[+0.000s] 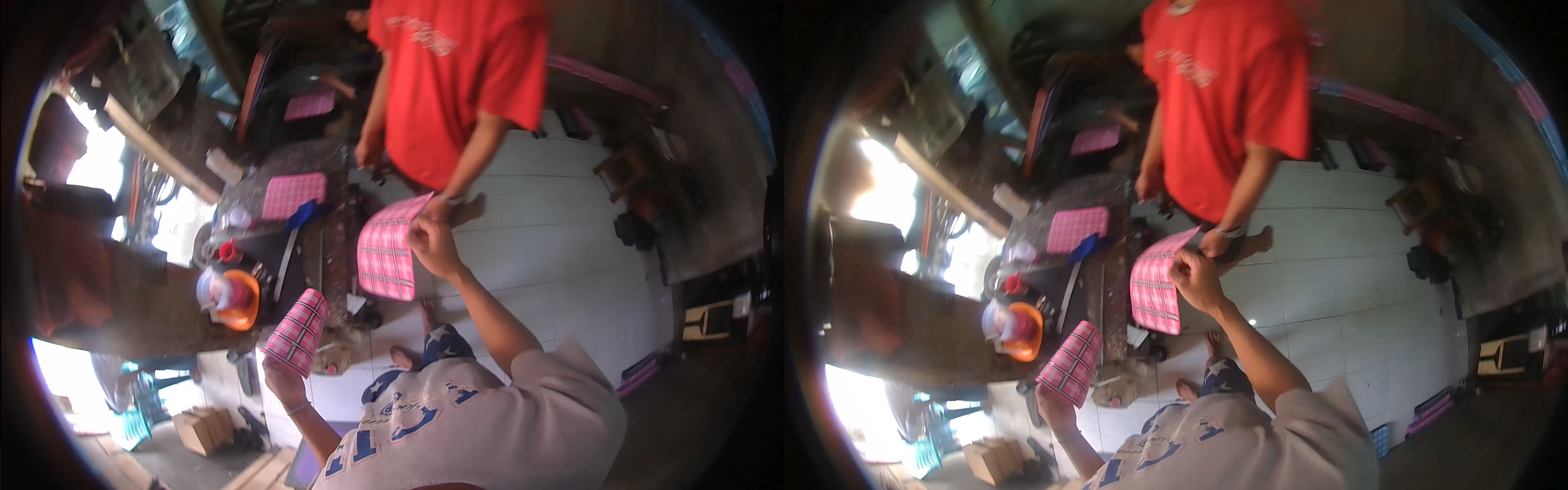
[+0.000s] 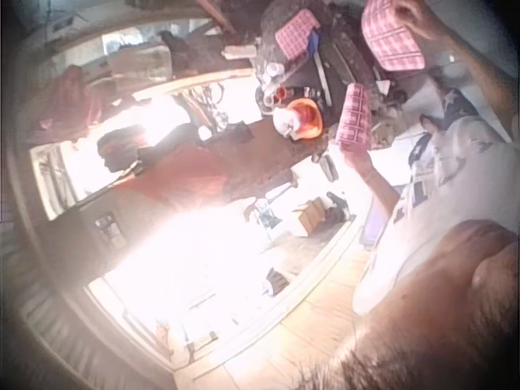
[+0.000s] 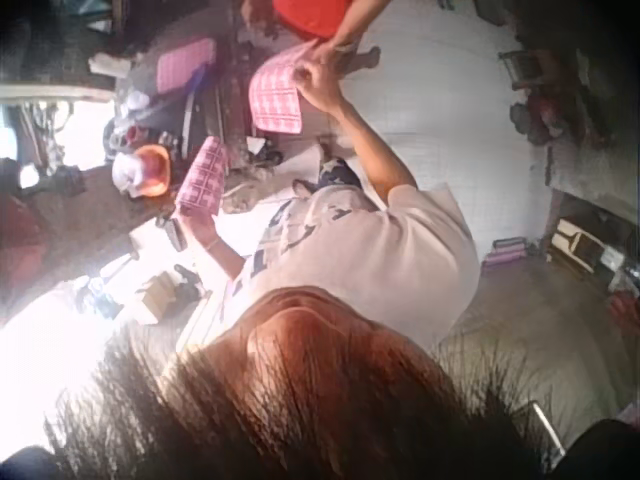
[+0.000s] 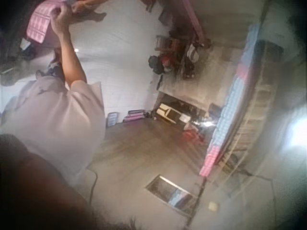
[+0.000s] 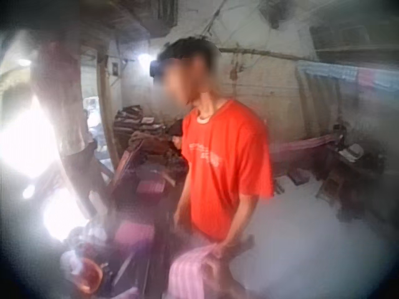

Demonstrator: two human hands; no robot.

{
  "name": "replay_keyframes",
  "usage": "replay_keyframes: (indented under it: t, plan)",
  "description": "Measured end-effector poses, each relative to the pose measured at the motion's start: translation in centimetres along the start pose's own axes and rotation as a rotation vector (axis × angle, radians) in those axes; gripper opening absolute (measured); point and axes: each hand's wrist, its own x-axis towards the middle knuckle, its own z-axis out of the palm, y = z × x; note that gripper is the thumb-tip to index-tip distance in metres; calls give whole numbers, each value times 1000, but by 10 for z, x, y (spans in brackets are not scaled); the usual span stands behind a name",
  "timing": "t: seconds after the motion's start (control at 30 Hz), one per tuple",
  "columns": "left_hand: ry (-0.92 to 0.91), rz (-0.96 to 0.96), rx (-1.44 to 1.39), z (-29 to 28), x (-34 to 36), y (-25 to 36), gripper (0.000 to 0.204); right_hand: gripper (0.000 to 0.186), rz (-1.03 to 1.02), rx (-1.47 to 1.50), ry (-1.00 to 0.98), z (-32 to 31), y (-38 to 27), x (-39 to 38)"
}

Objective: The person picks up pink checkered fabric panels from a table, walks across the room to a wall with wooden racks, and places the panels onto the racks for drying.

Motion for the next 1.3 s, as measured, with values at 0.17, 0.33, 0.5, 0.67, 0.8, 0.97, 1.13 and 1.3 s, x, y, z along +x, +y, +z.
replay_keyframes:
  t: [0.17, 0.33, 0.5, 0.67, 0.8, 0.97, 1.13, 1.3]
  plan:
    - [-415, -608, -1039, 81, -39, 46, 30, 9, 81, -113, 161, -114, -1, -95]
    - [-544, -139, -426, 150, -112, 74, 22, 7, 327, -274, 354, -225, 10, -183]
    - [-648, 358, -117, 251, -203, 74, 21, 6, 339, -320, 499, -352, 26, -266]
    - [-808, 549, 106, 350, -299, 103, 20, 5, 436, -347, 685, -470, 35, -354]
    - [-1015, 479, -100, 402, -364, 161, 22, 8, 529, -459, 797, -541, 36, -397]
    - [-967, 755, 318, 467, -403, 203, 23, 12, 684, -606, 821, -611, 49, -417]
    - [-1222, -737, -906, 576, -404, 205, 24, 15, 730, -679, 892, -676, 95, -410]
    - [-958, 748, 325, 692, -390, 215, 24, 13, 748, -950, 922, -750, 157, -379]
